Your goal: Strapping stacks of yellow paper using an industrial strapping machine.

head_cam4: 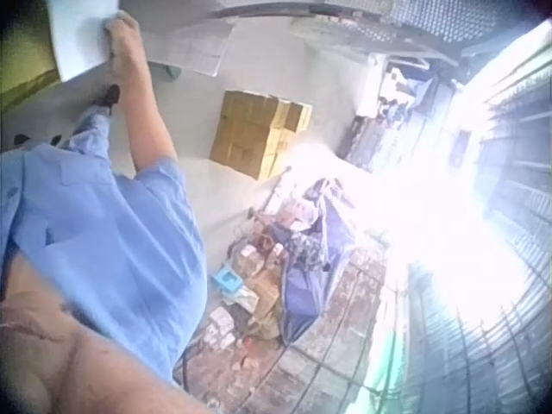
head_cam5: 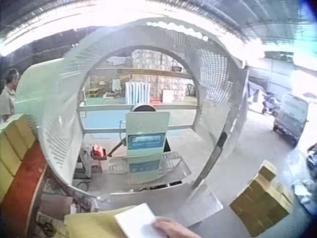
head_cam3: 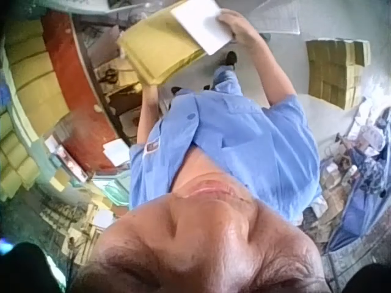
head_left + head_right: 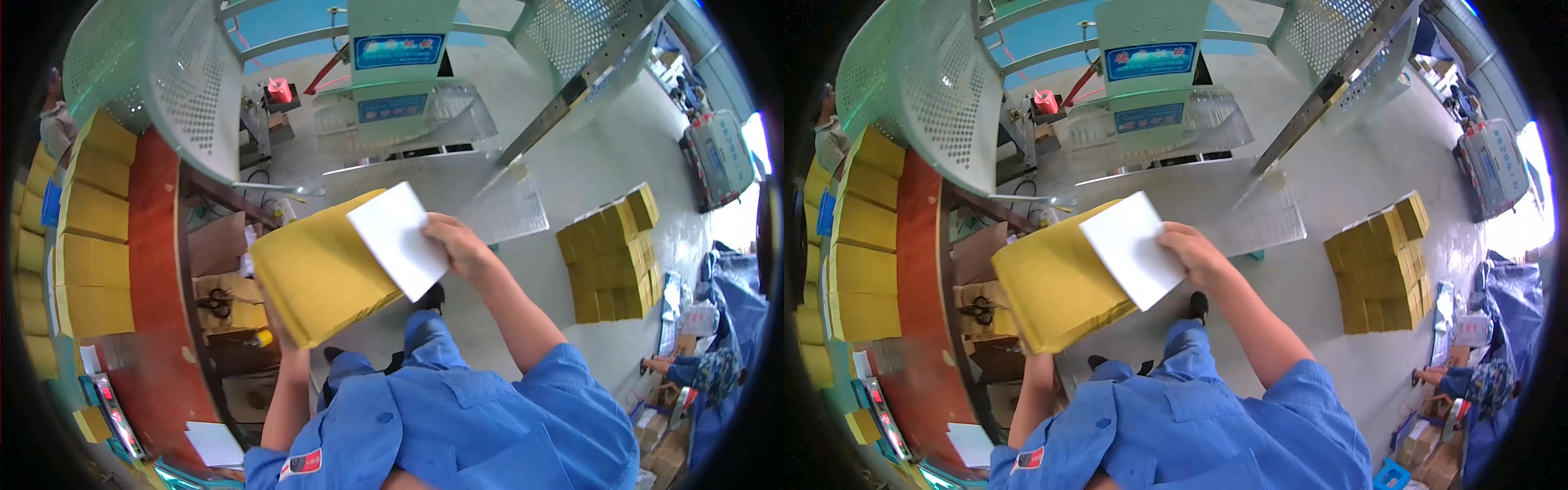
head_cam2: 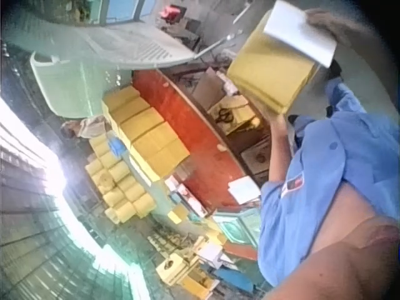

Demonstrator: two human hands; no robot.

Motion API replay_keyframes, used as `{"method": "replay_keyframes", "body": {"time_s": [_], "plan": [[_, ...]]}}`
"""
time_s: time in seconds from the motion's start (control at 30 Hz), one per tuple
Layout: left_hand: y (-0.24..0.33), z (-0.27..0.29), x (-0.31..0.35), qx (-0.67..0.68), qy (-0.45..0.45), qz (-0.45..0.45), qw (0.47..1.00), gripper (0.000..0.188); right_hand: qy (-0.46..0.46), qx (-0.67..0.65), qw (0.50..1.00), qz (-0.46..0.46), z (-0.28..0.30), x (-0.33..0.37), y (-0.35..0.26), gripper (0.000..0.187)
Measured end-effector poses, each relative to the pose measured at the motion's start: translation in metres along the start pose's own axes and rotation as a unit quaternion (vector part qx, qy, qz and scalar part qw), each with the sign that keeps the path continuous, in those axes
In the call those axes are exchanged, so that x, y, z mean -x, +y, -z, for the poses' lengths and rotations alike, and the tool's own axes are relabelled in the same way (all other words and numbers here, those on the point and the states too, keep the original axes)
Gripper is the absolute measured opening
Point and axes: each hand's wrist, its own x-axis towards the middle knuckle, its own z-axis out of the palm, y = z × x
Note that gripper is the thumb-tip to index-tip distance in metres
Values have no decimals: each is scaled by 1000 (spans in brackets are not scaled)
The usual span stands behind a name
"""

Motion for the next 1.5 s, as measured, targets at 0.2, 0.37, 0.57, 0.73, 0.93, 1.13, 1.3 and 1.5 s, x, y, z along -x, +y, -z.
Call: {"method": "replay_keyframes", "body": {"time_s": [0.2,0.37,0.57,0.73,0.93,1.13,1.3,1.5], "plan": [[-33,-185,-22,-65,31,-96,993,59,8,-19,1000,7,197,-14,-36,34],[-48,-244,-24,397,-59,188,897,58,-6,-106,993,-41,277,-32,-46,38],[-51,-218,-45,-357,-163,-129,911,61,-24,-260,961,-87,309,-51,-19,38],[-44,-206,-45,-299,-174,-99,933,55,-7,-173,979,-111,318,-70,1,25],[-22,-208,-28,373,-69,382,843,63,119,51,986,-108,286,-77,-3,36],[0,-210,-35,388,-49,424,817,69,236,383,884,124,262,-71,3,45],[7,-212,-42,366,-68,433,821,69,233,413,857,205,263,-65,9,37],[-3,-209,-38,359,-57,438,822,70,60,51,996,47,260,-53,-26,43]]}}
